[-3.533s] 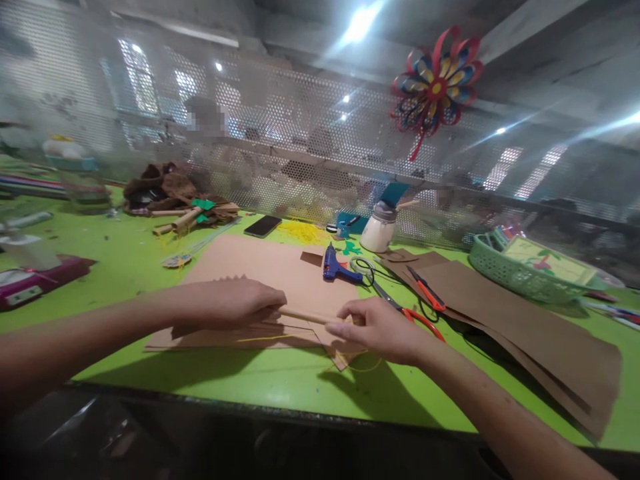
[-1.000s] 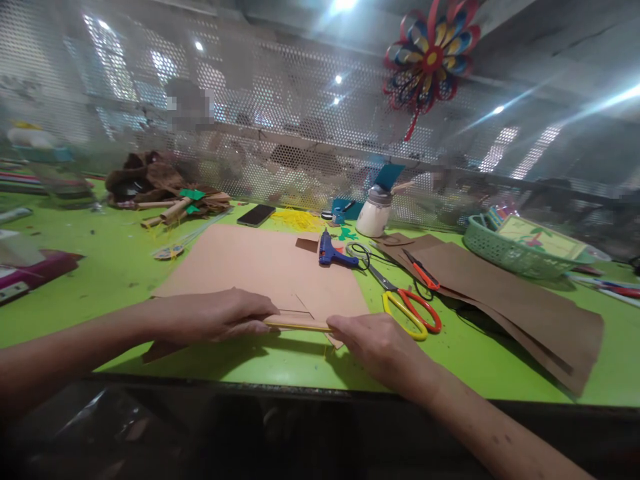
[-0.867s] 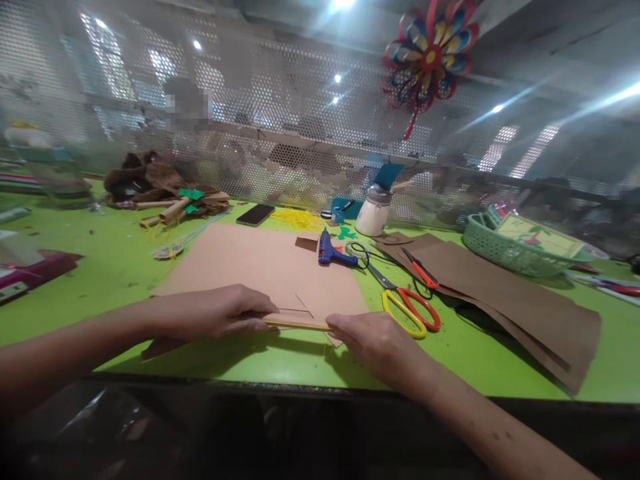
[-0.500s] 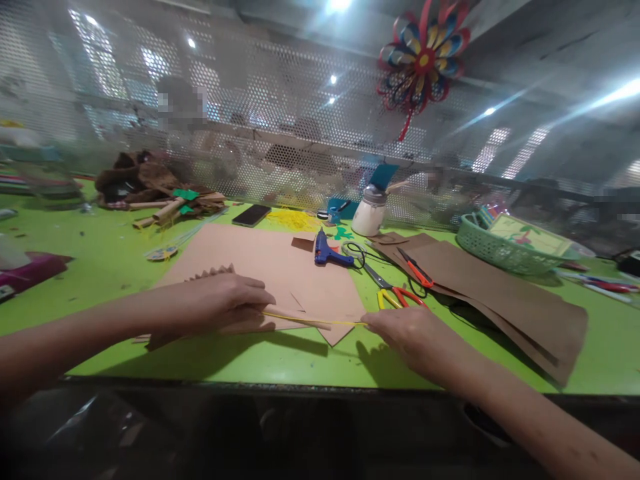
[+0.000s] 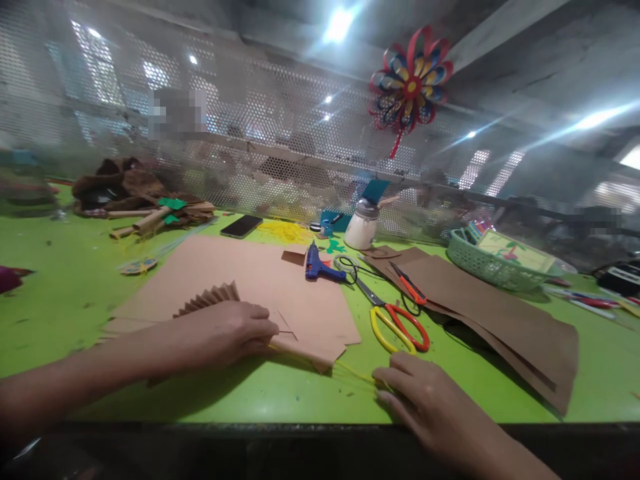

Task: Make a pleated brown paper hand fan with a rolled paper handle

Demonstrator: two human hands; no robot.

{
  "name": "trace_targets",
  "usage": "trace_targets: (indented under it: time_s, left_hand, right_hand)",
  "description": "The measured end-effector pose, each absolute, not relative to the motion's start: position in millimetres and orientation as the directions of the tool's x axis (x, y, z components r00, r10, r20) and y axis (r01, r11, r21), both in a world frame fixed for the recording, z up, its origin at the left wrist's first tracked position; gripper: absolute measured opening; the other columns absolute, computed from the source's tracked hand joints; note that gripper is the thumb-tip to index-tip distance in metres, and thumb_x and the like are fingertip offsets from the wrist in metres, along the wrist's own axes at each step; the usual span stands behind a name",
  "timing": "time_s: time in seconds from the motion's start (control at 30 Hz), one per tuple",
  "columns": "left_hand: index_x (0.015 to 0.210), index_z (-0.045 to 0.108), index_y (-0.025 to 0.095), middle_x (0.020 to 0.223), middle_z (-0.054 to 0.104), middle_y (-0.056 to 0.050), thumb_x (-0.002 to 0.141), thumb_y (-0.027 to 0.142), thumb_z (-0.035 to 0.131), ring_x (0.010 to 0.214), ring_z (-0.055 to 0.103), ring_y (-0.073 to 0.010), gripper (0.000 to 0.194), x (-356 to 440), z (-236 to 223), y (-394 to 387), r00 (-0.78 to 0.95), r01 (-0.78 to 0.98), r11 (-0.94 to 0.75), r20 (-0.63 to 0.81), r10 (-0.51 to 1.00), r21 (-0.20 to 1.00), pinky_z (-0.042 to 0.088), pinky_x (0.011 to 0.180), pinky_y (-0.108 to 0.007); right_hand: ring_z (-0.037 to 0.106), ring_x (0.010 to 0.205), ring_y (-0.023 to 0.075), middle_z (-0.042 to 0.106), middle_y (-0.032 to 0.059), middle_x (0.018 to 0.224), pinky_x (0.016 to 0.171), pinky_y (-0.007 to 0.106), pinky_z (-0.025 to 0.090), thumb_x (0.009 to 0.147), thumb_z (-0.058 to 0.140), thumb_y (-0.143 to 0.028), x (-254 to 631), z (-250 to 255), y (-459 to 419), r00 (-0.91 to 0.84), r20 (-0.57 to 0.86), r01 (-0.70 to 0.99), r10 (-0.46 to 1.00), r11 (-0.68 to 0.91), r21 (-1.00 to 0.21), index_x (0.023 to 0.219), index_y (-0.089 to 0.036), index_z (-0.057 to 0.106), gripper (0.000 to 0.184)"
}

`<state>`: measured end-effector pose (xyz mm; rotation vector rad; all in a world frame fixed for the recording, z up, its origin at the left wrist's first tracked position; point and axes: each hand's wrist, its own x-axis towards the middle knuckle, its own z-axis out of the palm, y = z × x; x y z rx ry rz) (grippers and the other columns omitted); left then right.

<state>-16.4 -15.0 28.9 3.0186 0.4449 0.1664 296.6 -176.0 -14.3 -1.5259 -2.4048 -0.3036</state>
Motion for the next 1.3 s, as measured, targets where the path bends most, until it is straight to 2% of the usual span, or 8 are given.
trace_targets:
  time_s: [0.2, 0.3, 0.47, 0.6, 0.77, 0.97, 1.13, 1.3]
  left_hand:
    - [0.081, 0.064, 0.019, 0.077, 0.063, -0.002, 0.095, 0.026, 0.048, 0.065, 0.057, -0.0142, 0.022, -22, 23, -17, 0.929, 0.328, -0.931, 0.124, 0.349, 0.159, 0.037, 0.06, -0.026]
    - [0.082, 0.064, 0.019, 0.077, 0.063, -0.002, 0.095, 0.026, 0.048, 0.066, 0.057, -0.0151, 0.022, -24, 22, -17, 0.926, 0.338, -0.931, 0.129, 0.355, 0.136, 0.035, 0.059, -0.027]
    - [0.08, 0.063, 0.019, 0.074, 0.063, -0.002, 0.093, 0.023, 0.05, 0.064, 0.057, -0.0154, 0.019, -22, 26, -19, 0.937, 0.321, -0.945, 0.119, 0.327, 0.068, 0.034, 0.057, -0.028]
    - [0.078, 0.062, 0.018, 0.072, 0.064, -0.001, 0.094, 0.025, 0.051, 0.061, 0.056, -0.0141, 0.02, -19, 35, -19, 0.945, 0.314, -0.947, 0.077, 0.318, 0.068, 0.033, 0.054, -0.027]
    - [0.076, 0.061, 0.017, 0.072, 0.065, -0.002, 0.095, 0.035, 0.05, 0.064, 0.058, -0.0143, 0.028, -15, 41, -17, 0.947, 0.308, -0.949, 0.074, 0.312, 0.066, 0.035, 0.057, -0.026]
    - [0.076, 0.06, 0.017, 0.072, 0.064, -0.002, 0.095, 0.035, 0.049, 0.064, 0.059, -0.0149, 0.029, -16, 37, -18, 0.94, 0.328, -0.942, 0.072, 0.333, 0.076, 0.033, 0.056, -0.027]
    - [0.075, 0.06, 0.017, 0.069, 0.061, -0.001, 0.095, 0.032, 0.049, 0.06, 0.056, -0.0146, 0.027, -17, 35, -19, 0.931, 0.351, -0.932, 0.071, 0.357, 0.09, 0.031, 0.053, -0.027]
    - [0.075, 0.059, 0.017, 0.068, 0.059, 0.0, 0.095, 0.032, 0.049, 0.059, 0.054, -0.0132, 0.027, -18, 43, -21, 0.928, 0.363, -0.927, 0.051, 0.369, 0.1, 0.032, 0.054, -0.026]
  right_hand:
    - [0.065, 0.094, 0.0255, 0.069, 0.0127, 0.098, 0.08, 0.041, 0.053, 0.093, 0.049, -0.03, 287, 13, -134, -0.269, 0.342, 0.924, 0.9, 0.342, -0.173, 0.097, -0.02, 0.069, 0.023]
    - [0.065, 0.089, 0.0229, 0.07, 0.0123, 0.099, 0.077, 0.036, 0.052, 0.091, 0.052, -0.029, 263, 19, -84, -0.296, 0.119, 0.896, 0.948, 0.318, -0.31, 0.101, -0.016, 0.07, 0.025]
    - [0.065, 0.088, 0.0212, 0.068, 0.0125, 0.114, 0.075, 0.031, 0.051, 0.078, 0.066, -0.025, 224, 24, -7, -0.39, 0.003, 0.869, 0.921, 0.369, -0.329, 0.123, -0.013, 0.061, 0.047]
    - [0.065, 0.087, 0.0234, 0.069, 0.0115, 0.105, 0.07, 0.03, 0.051, 0.062, 0.081, -0.033, 214, 21, 25, -0.465, -0.132, 0.847, 0.875, 0.397, -0.353, 0.121, -0.012, 0.062, 0.065]
    - [0.064, 0.071, 0.0165, 0.069, 0.0027, 0.081, 0.057, 0.023, 0.048, 0.066, 0.078, -0.03, 214, 17, 31, -0.509, -0.231, 0.82, 0.829, 0.386, -0.423, 0.107, -0.014, 0.065, 0.046]
    - [0.061, 0.079, 0.0188, 0.067, 0.0079, 0.097, 0.066, 0.027, 0.048, 0.062, 0.08, -0.026, 213, 22, 22, -0.509, -0.163, 0.81, 0.845, 0.406, -0.423, 0.111, -0.013, 0.063, 0.053]
    - [0.058, 0.065, 0.016, 0.064, 0.0001, 0.072, 0.054, 0.024, 0.042, 0.059, 0.081, -0.028, 219, 16, 25, -0.489, -0.182, 0.794, 0.853, 0.35, -0.497, 0.093, -0.014, 0.067, 0.04]
    - [0.047, 0.049, 0.0091, 0.051, -0.0058, 0.051, 0.046, 0.021, 0.035, 0.071, 0.069, -0.033, 226, 18, 23, -0.477, -0.178, 0.729, 0.861, 0.275, -0.627, 0.064, -0.016, 0.059, 0.022]
